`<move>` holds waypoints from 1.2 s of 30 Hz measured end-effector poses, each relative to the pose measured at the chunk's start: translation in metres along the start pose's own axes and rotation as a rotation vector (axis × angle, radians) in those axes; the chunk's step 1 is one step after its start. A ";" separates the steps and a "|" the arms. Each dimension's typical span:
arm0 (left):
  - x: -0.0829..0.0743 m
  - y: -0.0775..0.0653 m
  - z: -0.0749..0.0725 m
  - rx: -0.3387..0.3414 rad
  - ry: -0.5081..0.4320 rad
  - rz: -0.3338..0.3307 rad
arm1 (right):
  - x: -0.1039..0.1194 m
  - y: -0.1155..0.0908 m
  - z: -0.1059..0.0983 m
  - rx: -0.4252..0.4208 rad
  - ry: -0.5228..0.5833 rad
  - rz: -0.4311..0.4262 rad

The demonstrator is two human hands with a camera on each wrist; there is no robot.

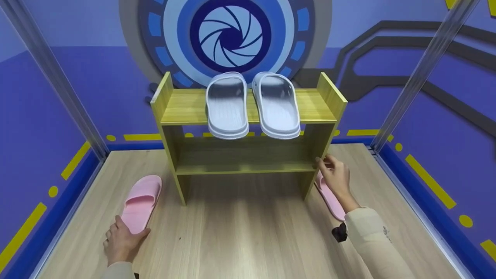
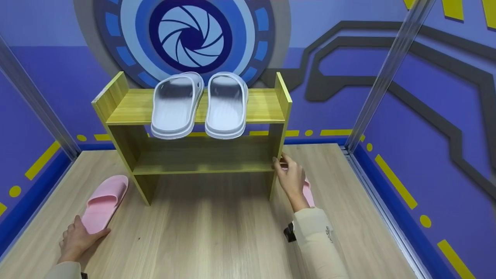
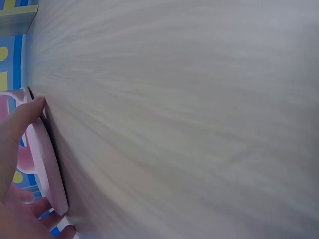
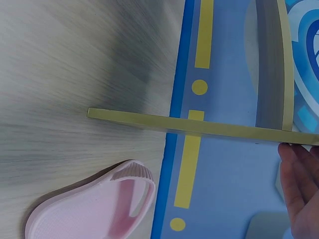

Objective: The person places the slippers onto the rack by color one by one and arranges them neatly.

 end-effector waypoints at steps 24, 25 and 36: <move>-0.004 0.000 -0.015 0.076 -0.031 0.148 | 0.001 -0.001 -0.001 0.018 -0.034 0.022; -0.003 0.000 -0.017 0.081 -0.026 0.160 | 0.001 -0.001 -0.001 0.018 -0.032 0.022; 0.011 -0.002 -0.036 0.212 0.007 0.264 | 0.001 0.001 -0.001 0.003 -0.036 0.002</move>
Point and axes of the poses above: each hand's wrist, its own y-axis towards the middle knuckle, its own z-axis out of the palm, x = y × z, the point moved 1 cm from there along y, towards the middle knuckle, and after that the axes turned 2 degrees about y, right-handed, at the moved point
